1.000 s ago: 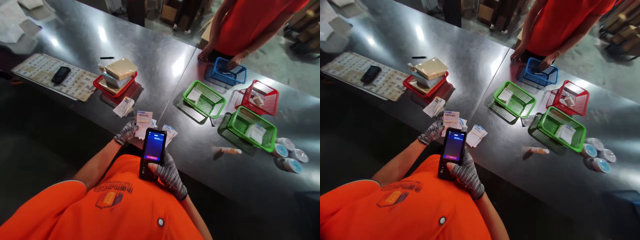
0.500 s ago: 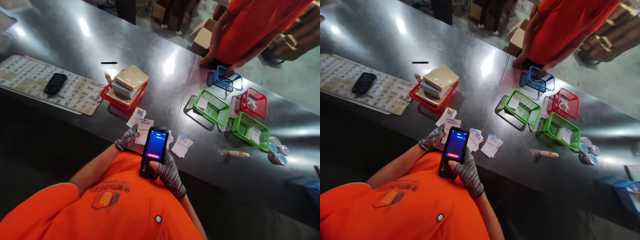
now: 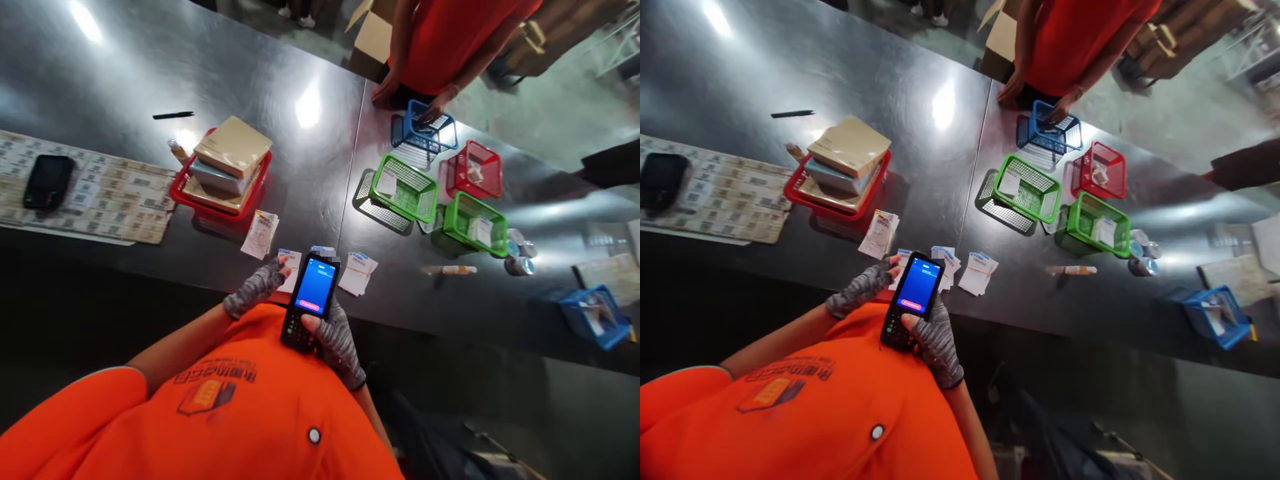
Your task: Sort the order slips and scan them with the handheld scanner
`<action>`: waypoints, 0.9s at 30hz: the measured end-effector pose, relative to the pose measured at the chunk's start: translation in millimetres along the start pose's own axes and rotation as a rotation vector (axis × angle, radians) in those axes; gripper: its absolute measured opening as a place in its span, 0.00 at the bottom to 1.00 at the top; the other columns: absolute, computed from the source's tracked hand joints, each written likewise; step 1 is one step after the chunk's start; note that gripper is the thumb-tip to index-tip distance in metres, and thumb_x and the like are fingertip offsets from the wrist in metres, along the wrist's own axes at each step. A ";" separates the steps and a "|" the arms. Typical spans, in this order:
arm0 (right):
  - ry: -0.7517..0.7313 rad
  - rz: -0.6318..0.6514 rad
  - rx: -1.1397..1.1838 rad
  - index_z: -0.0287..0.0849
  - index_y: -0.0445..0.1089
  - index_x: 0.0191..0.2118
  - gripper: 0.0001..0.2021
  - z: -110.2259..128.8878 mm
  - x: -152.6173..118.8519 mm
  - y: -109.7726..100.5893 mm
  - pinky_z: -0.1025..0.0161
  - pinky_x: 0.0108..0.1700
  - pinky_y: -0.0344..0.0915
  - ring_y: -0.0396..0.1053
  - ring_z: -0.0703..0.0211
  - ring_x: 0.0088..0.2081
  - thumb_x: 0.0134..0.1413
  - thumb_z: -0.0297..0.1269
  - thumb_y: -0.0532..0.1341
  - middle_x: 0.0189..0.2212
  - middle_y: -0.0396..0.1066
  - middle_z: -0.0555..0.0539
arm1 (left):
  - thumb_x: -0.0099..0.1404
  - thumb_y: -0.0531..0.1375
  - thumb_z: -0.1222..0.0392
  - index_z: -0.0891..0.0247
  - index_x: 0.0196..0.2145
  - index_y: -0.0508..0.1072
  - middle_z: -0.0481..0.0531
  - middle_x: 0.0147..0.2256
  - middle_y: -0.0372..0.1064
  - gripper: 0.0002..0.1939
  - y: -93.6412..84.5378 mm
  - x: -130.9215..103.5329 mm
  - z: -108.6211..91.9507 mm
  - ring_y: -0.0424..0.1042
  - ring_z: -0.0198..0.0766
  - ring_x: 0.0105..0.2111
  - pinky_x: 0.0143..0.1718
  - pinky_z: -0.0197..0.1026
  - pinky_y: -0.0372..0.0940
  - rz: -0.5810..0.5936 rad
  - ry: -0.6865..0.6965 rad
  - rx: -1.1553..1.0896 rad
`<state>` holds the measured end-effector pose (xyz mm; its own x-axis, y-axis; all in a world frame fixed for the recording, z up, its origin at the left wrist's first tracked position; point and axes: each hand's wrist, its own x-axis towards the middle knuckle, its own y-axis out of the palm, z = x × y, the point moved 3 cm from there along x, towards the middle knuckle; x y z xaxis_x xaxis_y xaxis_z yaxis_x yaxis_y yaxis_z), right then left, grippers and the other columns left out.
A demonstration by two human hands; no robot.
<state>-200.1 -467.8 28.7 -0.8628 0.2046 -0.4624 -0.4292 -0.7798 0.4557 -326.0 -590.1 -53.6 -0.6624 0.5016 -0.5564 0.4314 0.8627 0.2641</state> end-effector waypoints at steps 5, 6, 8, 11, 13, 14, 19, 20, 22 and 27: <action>0.055 0.090 0.036 0.48 0.67 0.64 0.35 6.0 -0.8 -16.2 0.47 0.60 0.72 0.75 0.43 0.56 0.51 0.42 0.75 0.59 0.76 0.43 | 0.68 0.67 0.55 0.57 0.70 0.62 0.60 0.64 0.69 0.36 39.7 -70.1 -32.9 0.70 0.55 0.63 0.63 0.54 0.65 0.457 -0.142 -0.272; 0.062 0.093 0.032 0.48 0.67 0.64 0.36 7.4 -0.6 -19.4 0.47 0.58 0.73 0.77 0.43 0.55 0.50 0.42 0.75 0.58 0.77 0.42 | 0.68 0.68 0.58 0.56 0.70 0.62 0.59 0.65 0.68 0.37 45.7 -77.1 -36.4 0.69 0.53 0.64 0.64 0.52 0.65 0.480 -0.119 -0.291; 0.062 0.105 0.013 0.48 0.67 0.63 0.37 11.4 -0.3 -24.7 0.48 0.56 0.74 0.78 0.44 0.51 0.48 0.42 0.76 0.56 0.78 0.43 | 0.69 0.67 0.61 0.52 0.71 0.61 0.58 0.67 0.66 0.37 54.2 -83.3 -36.6 0.68 0.52 0.65 0.64 0.50 0.65 0.486 -0.079 -0.342; 0.063 0.132 -0.012 0.48 0.68 0.62 0.35 17.8 0.3 -30.9 0.49 0.56 0.75 0.79 0.45 0.50 0.48 0.44 0.77 0.54 0.79 0.43 | 0.70 0.65 0.63 0.51 0.71 0.61 0.57 0.67 0.66 0.36 60.0 -82.2 -25.8 0.69 0.51 0.64 0.65 0.51 0.64 0.431 -0.038 -0.381; 0.075 0.152 -0.021 0.48 0.69 0.60 0.34 20.6 1.1 -34.2 0.48 0.57 0.74 0.79 0.45 0.50 0.48 0.44 0.77 0.54 0.79 0.43 | 0.70 0.66 0.63 0.52 0.71 0.62 0.58 0.67 0.67 0.35 62.0 -80.2 -19.5 0.69 0.52 0.64 0.67 0.53 0.62 0.385 -0.002 -0.358; 0.082 0.160 -0.022 0.48 0.69 0.60 0.33 21.4 1.7 -35.5 0.48 0.57 0.74 0.79 0.45 0.50 0.48 0.44 0.77 0.54 0.79 0.43 | 0.69 0.66 0.62 0.53 0.71 0.63 0.58 0.66 0.68 0.35 63.0 -79.5 -17.9 0.69 0.52 0.64 0.67 0.53 0.61 0.360 0.017 -0.334; 0.090 0.187 -0.027 0.48 0.70 0.59 0.33 22.5 3.9 -38.7 0.50 0.55 0.75 0.79 0.46 0.50 0.46 0.44 0.77 0.53 0.80 0.44 | 0.65 0.70 0.58 0.55 0.70 0.63 0.61 0.63 0.70 0.39 67.3 -78.5 -19.6 0.71 0.54 0.62 0.62 0.53 0.66 0.301 0.039 -0.265; 0.092 0.190 -0.025 0.48 0.70 0.58 0.33 22.2 3.9 -39.1 0.51 0.55 0.75 0.79 0.46 0.50 0.46 0.44 0.77 0.54 0.79 0.44 | 0.65 0.70 0.58 0.55 0.70 0.63 0.61 0.63 0.70 0.39 67.5 -78.4 -20.0 0.71 0.55 0.62 0.62 0.53 0.66 0.300 0.033 -0.262; 0.096 0.193 -0.018 0.48 0.69 0.59 0.33 21.5 4.0 -39.8 0.50 0.56 0.74 0.78 0.46 0.51 0.47 0.44 0.77 0.54 0.79 0.44 | 0.67 0.69 0.58 0.56 0.71 0.61 0.63 0.63 0.70 0.39 67.4 -77.7 -19.8 0.71 0.55 0.62 0.63 0.55 0.65 0.307 0.022 -0.258; 0.076 0.187 -0.011 0.49 0.68 0.61 0.36 21.9 4.5 -38.6 0.49 0.57 0.73 0.77 0.45 0.52 0.46 0.42 0.77 0.55 0.78 0.44 | 0.65 0.69 0.58 0.60 0.70 0.62 0.63 0.63 0.70 0.38 65.7 -71.2 -18.1 0.70 0.58 0.62 0.64 0.58 0.64 0.303 0.039 -0.246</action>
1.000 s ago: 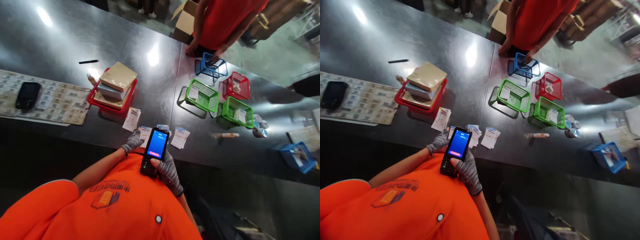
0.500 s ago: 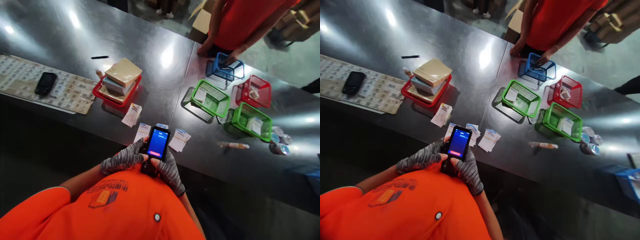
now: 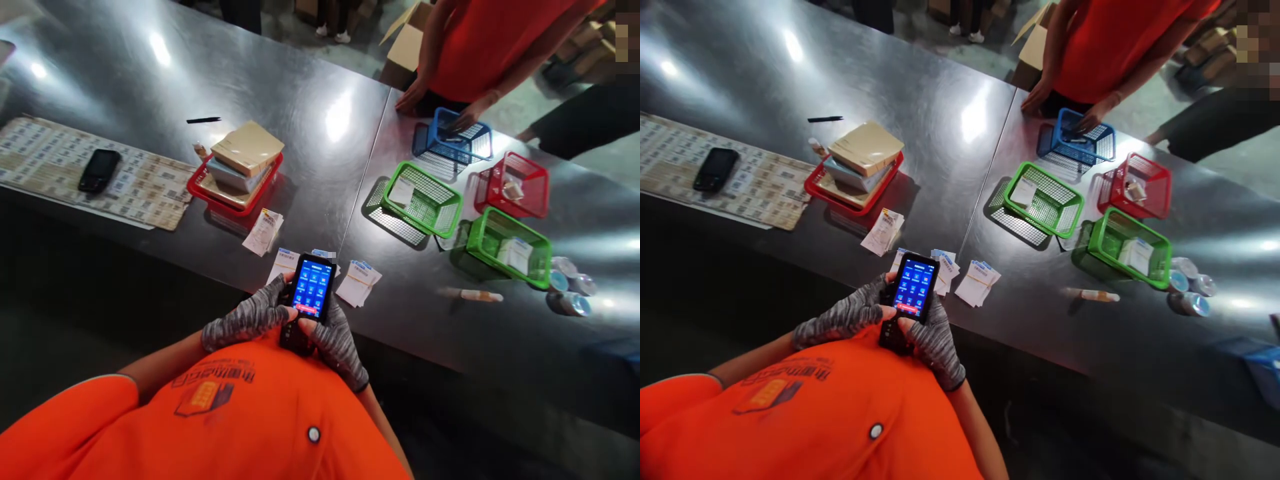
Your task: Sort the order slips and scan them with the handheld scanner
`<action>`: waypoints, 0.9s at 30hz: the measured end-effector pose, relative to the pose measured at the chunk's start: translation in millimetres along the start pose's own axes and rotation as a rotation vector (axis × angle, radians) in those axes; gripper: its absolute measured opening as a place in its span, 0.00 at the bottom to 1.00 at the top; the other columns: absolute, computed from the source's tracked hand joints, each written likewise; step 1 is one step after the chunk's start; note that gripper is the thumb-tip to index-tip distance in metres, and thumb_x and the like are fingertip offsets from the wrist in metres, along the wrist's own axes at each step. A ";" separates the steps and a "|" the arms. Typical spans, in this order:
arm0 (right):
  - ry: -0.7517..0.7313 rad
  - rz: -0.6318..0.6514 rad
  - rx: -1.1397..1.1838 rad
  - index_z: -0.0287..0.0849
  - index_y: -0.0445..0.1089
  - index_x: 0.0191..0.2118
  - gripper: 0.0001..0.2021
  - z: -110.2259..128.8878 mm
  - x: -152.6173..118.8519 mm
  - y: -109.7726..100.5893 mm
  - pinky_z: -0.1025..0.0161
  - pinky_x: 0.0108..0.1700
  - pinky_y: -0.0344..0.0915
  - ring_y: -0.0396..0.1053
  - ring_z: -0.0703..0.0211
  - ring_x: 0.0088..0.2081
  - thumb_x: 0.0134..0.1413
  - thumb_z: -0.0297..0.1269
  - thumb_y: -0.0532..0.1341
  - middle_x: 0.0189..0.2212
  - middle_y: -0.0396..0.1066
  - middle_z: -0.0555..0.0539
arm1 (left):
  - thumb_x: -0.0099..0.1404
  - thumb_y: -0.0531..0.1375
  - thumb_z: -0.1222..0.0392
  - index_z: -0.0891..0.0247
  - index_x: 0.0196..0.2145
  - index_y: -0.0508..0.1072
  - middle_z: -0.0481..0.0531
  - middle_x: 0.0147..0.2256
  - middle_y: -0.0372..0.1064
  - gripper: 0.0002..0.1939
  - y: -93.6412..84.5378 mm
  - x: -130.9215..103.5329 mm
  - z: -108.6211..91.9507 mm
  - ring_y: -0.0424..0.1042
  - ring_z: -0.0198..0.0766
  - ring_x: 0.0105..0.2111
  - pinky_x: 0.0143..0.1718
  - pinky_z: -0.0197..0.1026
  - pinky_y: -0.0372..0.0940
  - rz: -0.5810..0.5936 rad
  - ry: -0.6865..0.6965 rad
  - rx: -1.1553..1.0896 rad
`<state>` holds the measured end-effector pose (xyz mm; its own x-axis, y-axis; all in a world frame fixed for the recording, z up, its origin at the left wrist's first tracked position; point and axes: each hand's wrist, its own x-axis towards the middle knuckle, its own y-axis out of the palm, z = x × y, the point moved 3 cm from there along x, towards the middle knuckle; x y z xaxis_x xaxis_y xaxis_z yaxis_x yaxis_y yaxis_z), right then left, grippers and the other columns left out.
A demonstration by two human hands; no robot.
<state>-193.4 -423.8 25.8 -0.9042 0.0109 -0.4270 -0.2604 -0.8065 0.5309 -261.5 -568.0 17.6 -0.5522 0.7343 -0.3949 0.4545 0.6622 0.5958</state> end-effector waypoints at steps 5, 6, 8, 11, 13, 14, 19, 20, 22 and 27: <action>-0.016 -0.004 0.037 0.52 0.65 0.64 0.37 0.7 0.5 5.8 0.49 0.57 0.74 0.77 0.45 0.52 0.48 0.42 0.76 0.57 0.77 0.45 | 0.64 0.70 0.54 0.56 0.68 0.63 0.61 0.64 0.68 0.39 -0.9 7.0 -5.6 0.68 0.58 0.63 0.62 0.54 0.65 -0.048 -0.008 0.120; -0.021 -0.017 0.025 0.52 0.65 0.64 0.38 0.1 0.7 5.6 0.49 0.57 0.73 0.77 0.45 0.52 0.48 0.42 0.77 0.57 0.77 0.45 | 0.63 0.70 0.54 0.56 0.69 0.62 0.61 0.64 0.68 0.40 0.5 8.4 -7.2 0.68 0.59 0.63 0.62 0.55 0.65 -0.053 -0.012 0.140; -0.031 -0.050 -0.016 0.52 0.65 0.64 0.39 -1.7 1.3 3.8 0.48 0.59 0.73 0.76 0.45 0.52 0.46 0.43 0.78 0.57 0.77 0.45 | 0.60 0.72 0.54 0.58 0.70 0.59 0.62 0.64 0.68 0.45 3.4 11.6 -9.6 0.69 0.59 0.62 0.62 0.55 0.65 -0.089 -0.018 0.194; -0.042 -0.068 -0.090 0.51 0.66 0.64 0.38 -4.1 3.7 1.8 0.49 0.57 0.73 0.77 0.47 0.50 0.47 0.45 0.77 0.54 0.78 0.44 | 0.55 0.73 0.54 0.61 0.70 0.57 0.64 0.61 0.69 0.50 7.5 17.3 -9.4 0.72 0.59 0.57 0.59 0.55 0.67 -0.188 -0.012 0.274; -0.057 -0.070 -0.155 0.50 0.68 0.62 0.36 -4.3 6.0 2.0 0.51 0.54 0.74 0.77 0.49 0.47 0.47 0.46 0.77 0.50 0.79 0.45 | 0.53 0.74 0.53 0.60 0.70 0.56 0.63 0.59 0.71 0.52 9.8 21.3 -7.4 0.74 0.58 0.55 0.57 0.56 0.69 -0.245 0.002 0.291; -0.067 -0.076 -0.188 0.50 0.69 0.61 0.35 -4.0 7.1 2.2 0.53 0.52 0.74 0.76 0.49 0.46 0.47 0.47 0.77 0.49 0.80 0.46 | 0.52 0.74 0.53 0.59 0.70 0.55 0.63 0.58 0.71 0.53 11.0 23.1 -6.4 0.74 0.58 0.55 0.57 0.56 0.69 -0.268 0.011 0.299; -0.084 -0.111 -0.220 0.48 0.71 0.59 0.35 -4.6 7.8 1.1 0.55 0.51 0.74 0.76 0.50 0.45 0.43 0.45 0.79 0.47 0.80 0.46 | 0.48 0.76 0.51 0.59 0.70 0.58 0.60 0.55 0.73 0.55 14.8 24.8 -8.3 0.74 0.58 0.54 0.61 0.58 0.66 -0.317 0.072 0.343; -0.070 -0.098 -0.179 0.48 0.71 0.59 0.35 -5.4 6.7 1.0 0.55 0.52 0.74 0.76 0.49 0.46 0.44 0.45 0.78 0.49 0.79 0.45 | 0.50 0.76 0.51 0.59 0.69 0.59 0.60 0.54 0.74 0.54 14.6 23.7 -8.7 0.74 0.57 0.54 0.60 0.58 0.67 -0.299 0.067 0.316; -0.030 -0.060 -0.072 0.49 0.69 0.60 0.35 -6.7 4.1 1.5 0.52 0.55 0.74 0.76 0.47 0.51 0.46 0.45 0.77 0.53 0.78 0.45 | 0.55 0.74 0.50 0.58 0.69 0.61 0.60 0.54 0.75 0.48 11.5 21.1 -7.8 0.74 0.57 0.55 0.58 0.55 0.68 -0.250 0.043 0.224; 0.020 0.018 0.092 0.50 0.67 0.62 0.35 -6.4 0.9 3.9 0.44 0.65 0.67 0.73 0.42 0.60 0.48 0.43 0.76 0.60 0.75 0.44 | 0.65 0.66 0.39 0.57 0.66 0.66 0.58 0.53 0.76 0.37 -18.3 17.8 1.4 0.78 0.51 0.50 0.48 0.48 0.73 -0.395 0.000 0.071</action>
<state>-193.0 -430.7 22.8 -0.9022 -0.0156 -0.4311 -0.2753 -0.7486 0.6032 -278.6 -566.8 -1.3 -0.6942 0.4212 -0.5837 0.2547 0.9022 0.3481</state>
